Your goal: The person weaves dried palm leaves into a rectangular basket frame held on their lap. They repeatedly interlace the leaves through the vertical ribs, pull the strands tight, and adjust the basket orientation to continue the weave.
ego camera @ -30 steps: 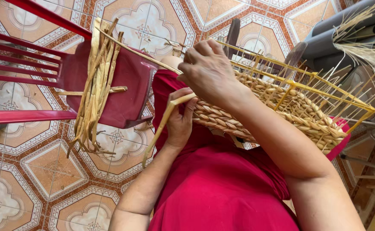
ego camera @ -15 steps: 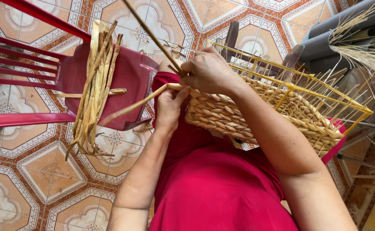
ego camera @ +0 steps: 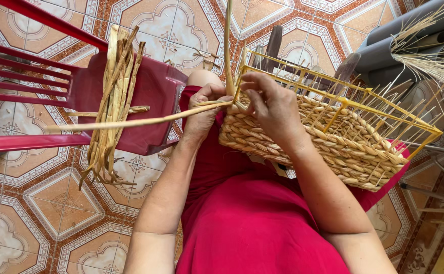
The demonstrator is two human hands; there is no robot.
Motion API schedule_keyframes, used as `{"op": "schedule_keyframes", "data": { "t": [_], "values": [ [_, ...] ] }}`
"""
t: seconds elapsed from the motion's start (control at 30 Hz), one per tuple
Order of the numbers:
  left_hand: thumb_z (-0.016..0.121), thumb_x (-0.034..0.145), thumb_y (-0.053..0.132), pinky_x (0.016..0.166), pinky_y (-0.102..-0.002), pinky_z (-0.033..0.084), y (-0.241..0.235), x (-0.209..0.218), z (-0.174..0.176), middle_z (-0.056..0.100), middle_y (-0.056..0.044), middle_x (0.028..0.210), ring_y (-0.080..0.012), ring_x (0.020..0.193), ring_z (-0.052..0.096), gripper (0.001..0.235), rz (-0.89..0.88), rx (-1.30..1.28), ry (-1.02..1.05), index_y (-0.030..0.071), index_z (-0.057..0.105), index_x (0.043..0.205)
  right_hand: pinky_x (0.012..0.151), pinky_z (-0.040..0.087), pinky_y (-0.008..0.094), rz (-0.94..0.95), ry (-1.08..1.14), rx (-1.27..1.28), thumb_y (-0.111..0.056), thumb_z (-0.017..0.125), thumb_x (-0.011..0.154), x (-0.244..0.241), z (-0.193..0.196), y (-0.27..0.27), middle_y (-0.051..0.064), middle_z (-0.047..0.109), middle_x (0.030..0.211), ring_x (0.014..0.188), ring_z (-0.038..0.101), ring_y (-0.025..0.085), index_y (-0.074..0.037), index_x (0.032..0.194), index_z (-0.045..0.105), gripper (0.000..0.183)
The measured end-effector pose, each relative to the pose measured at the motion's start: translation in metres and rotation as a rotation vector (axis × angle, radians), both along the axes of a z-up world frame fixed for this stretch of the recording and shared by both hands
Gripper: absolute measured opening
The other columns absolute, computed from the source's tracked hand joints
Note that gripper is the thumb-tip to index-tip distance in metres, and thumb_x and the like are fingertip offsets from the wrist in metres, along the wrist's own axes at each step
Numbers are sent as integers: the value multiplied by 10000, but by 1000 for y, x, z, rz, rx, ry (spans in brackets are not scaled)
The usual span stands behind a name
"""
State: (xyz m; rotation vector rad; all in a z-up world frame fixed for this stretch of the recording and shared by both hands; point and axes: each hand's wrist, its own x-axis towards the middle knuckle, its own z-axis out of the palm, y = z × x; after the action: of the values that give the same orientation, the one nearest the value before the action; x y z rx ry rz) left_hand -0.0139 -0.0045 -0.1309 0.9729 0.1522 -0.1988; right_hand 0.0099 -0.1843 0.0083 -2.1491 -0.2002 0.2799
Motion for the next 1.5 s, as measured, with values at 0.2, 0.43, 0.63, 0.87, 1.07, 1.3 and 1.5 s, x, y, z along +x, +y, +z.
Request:
{"op": "schedule_keyframes", "data": {
  "t": [0.2, 0.43, 0.63, 0.87, 1.07, 1.3, 1.5],
  "values": [
    [744, 950, 39, 802, -211, 567, 2, 1, 5, 755, -26, 988, -66, 870, 700, 220, -27, 77, -16, 34, 694, 1164, 617, 590, 261, -94, 20, 136, -13, 613, 1021, -5, -32, 1, 61, 800, 1064, 684, 682, 92, -46, 1321, 648, 304],
    [645, 1044, 110, 838, -202, 519, 5, -9, 23, 718, 44, 1040, -25, 933, 611, 231, -143, 180, -49, 11, 701, 1245, 609, 584, 245, -142, 78, 127, -59, 657, 991, -2, -33, 1, 53, 788, 1004, 680, 689, 68, -39, 1297, 640, 308],
    [699, 944, 143, 855, -212, 524, 7, -19, 39, 685, 30, 1075, -50, 963, 587, 345, -235, 97, -10, 59, 625, 1270, 677, 594, 253, -109, -4, -19, -126, 766, 931, 3, -40, 6, 44, 778, 935, 783, 735, 68, -58, 1266, 660, 358],
    [734, 1011, 202, 907, -250, 504, -4, -13, 31, 666, -15, 1064, -88, 1017, 599, 267, -205, 92, -36, 36, 658, 1205, 631, 555, 284, -225, 39, 123, -112, 753, 900, -14, -32, 13, 64, 735, 844, 697, 672, 130, -34, 1256, 640, 382],
    [703, 1011, 192, 973, -246, 502, 0, -19, 29, 640, 14, 1134, -80, 1091, 604, 223, -216, 135, -20, 60, 671, 1188, 665, 583, 257, -135, -16, 8, -146, 780, 932, -10, -42, 4, 43, 757, 842, 730, 718, 83, -37, 1035, 689, 176],
    [677, 1027, 151, 977, -253, 512, -7, -21, 28, 649, 24, 1153, -87, 1088, 612, 196, -145, 148, -61, 58, 700, 1198, 651, 589, 240, -80, -385, 142, -46, 692, 978, -28, -57, 2, 76, 754, 1024, 748, 704, 77, -24, 992, 604, 92],
    [672, 1050, 153, 979, -252, 512, -4, -22, 19, 650, -1, 1155, -90, 1090, 610, 174, -200, 146, -25, 57, 701, 1193, 767, 566, 211, -61, 183, 567, -22, 722, 931, -15, -44, -17, 17, 691, 988, 862, 666, 42, -27, 1160, 589, 265]
  ]
}}
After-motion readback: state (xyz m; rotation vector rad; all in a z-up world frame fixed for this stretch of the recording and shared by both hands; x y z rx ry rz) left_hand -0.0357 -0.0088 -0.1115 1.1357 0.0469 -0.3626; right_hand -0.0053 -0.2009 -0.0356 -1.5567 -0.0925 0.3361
